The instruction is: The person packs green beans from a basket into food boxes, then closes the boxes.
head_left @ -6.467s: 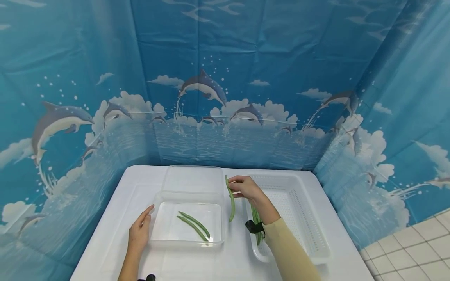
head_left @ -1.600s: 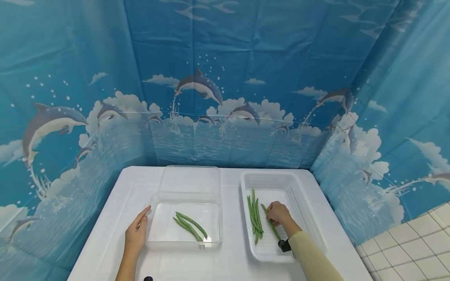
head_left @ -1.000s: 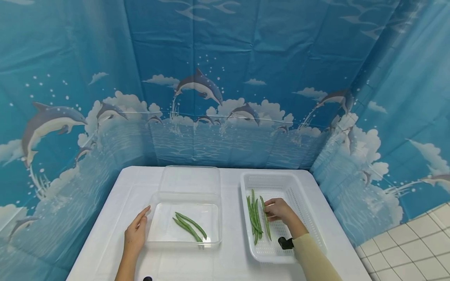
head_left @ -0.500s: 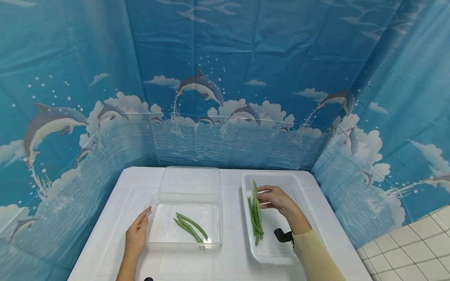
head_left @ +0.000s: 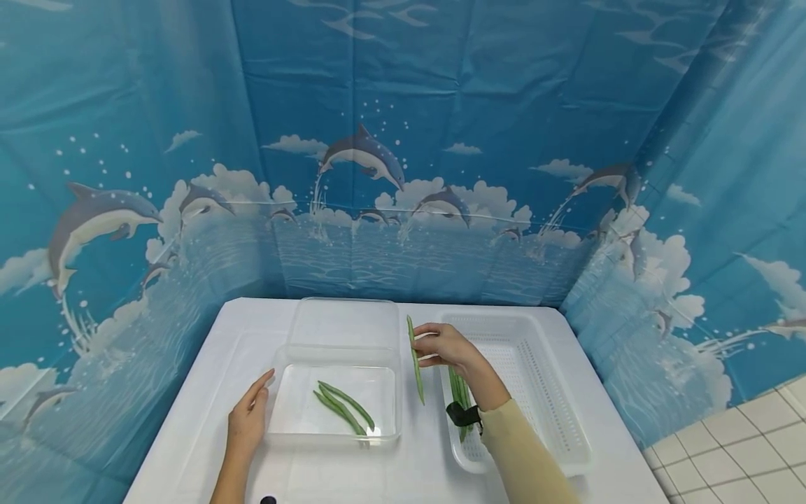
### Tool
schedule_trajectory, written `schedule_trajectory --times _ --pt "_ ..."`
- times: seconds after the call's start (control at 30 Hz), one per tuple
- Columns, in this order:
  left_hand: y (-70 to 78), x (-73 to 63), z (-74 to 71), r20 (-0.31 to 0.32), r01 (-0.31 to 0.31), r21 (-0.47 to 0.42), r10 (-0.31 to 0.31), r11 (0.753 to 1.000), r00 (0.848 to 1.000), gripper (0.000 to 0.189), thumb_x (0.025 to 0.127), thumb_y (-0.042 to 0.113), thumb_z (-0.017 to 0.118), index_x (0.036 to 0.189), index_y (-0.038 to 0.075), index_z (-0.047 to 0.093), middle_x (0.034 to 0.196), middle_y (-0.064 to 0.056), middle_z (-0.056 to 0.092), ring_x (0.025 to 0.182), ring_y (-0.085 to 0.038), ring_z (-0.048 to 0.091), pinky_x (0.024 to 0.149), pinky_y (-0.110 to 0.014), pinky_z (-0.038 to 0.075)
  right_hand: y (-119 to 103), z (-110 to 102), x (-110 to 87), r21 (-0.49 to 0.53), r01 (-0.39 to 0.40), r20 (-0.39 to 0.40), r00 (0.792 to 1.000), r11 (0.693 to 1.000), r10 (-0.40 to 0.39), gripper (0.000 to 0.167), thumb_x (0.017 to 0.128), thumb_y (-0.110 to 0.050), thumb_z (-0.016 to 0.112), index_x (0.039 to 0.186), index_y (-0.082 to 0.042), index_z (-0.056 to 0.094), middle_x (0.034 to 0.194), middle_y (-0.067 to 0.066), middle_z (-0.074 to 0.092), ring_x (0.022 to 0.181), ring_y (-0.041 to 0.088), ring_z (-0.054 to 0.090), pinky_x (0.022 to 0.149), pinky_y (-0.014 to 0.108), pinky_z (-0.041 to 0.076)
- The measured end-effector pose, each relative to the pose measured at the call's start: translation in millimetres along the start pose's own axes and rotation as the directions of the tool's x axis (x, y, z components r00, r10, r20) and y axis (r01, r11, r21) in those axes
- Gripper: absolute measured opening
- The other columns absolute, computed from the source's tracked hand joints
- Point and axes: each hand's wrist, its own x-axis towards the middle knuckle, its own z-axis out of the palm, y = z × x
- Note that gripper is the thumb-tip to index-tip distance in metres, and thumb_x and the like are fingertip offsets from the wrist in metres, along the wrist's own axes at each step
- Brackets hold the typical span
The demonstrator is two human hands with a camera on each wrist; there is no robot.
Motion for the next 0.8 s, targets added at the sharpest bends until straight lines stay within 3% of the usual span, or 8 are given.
schedule_trajectory --times 0.47,0.8 --pt "-1.3 0.6 2.5 0.001 -0.004 0.009 0.004 1.0 1.0 0.046 0.117 0.034 0.037 0.158 0.022 0.052 0.167 -0.014 0.045 0.156 -0.045 0.04 0.125 -0.067 0.037 -2 94 39.3 -0.077 -0.046 0.155 0.986 0.996 0.057 0.031 0.098 -0.007 0.073 0.128 -0.003 0.067 0.103 0.014 0.075 0.084 0.018 0.075 0.076 0.035 0.07" --pt "-2.6 1.6 3.3 0.001 -0.008 -0.001 0.008 1.0 1.0 0.046 0.117 0.036 0.036 0.158 0.023 0.052 0.167 -0.013 0.046 0.156 -0.045 0.04 0.125 -0.066 0.037 8 142 59.1 -0.187 -0.08 0.167 0.98 0.979 0.112 0.017 0.092 -0.002 0.078 0.108 -0.005 0.072 0.085 0.011 0.074 0.07 0.016 0.071 0.069 0.035 0.069"
